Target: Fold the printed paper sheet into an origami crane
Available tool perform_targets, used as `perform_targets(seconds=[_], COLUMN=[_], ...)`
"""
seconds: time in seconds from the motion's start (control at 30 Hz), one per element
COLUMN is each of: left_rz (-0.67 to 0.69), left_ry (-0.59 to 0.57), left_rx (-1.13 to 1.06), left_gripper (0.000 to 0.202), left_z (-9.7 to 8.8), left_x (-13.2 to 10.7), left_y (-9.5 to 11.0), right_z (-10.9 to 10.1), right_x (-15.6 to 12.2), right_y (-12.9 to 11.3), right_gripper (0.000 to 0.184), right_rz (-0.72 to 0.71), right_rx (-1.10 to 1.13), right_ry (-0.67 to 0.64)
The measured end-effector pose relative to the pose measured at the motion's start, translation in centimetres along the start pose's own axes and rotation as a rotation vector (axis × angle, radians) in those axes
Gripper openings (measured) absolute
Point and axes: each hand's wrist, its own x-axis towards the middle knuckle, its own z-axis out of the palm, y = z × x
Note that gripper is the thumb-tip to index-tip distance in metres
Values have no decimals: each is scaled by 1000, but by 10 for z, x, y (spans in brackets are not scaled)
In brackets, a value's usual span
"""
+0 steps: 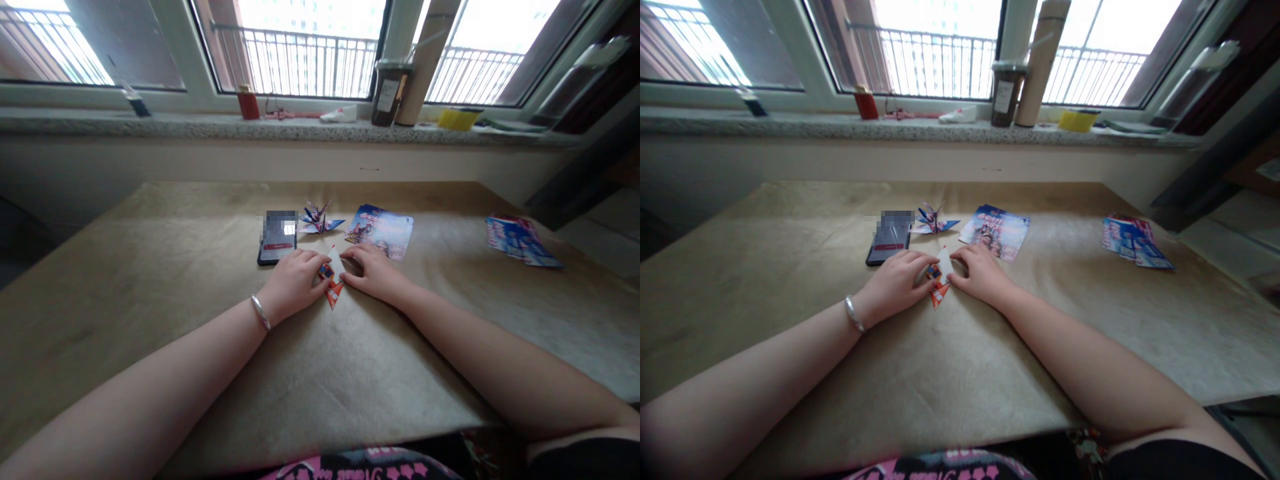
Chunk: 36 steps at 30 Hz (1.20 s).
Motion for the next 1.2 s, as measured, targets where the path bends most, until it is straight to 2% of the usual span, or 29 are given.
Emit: perform_targets(seconds=[0.27, 0.43, 0.73, 0.87, 0.93, 1.03, 1.2], left_rz=[77, 93, 54, -47, -84, -58, 48], left_ry=[30, -3, -8, 5, 22, 18, -30], left_rx=[-91, -136, -205, -204, -222, -221, -117], left_gripper=[14, 14, 13, 10, 19, 27, 10], left_z=[0, 1, 3, 3, 4, 4, 4], left_x=[1, 2, 2, 2, 1, 1, 2], left_y=[-1, -2, -6, -4, -3, -3, -7], right_z=[3, 3, 1, 2, 2, 1, -5], right_x=[1, 2, 3, 3, 3, 2, 3], right_y=[8, 12, 10, 13, 15, 16, 13], right_gripper=[36, 20, 4, 7, 7, 7, 5], right_rz=[-4, -8, 1, -6, -24, -91, -228], right_rx=[65, 112, 120, 160, 186, 215, 222], right_ry=[33, 14, 2, 5, -2, -3, -40])
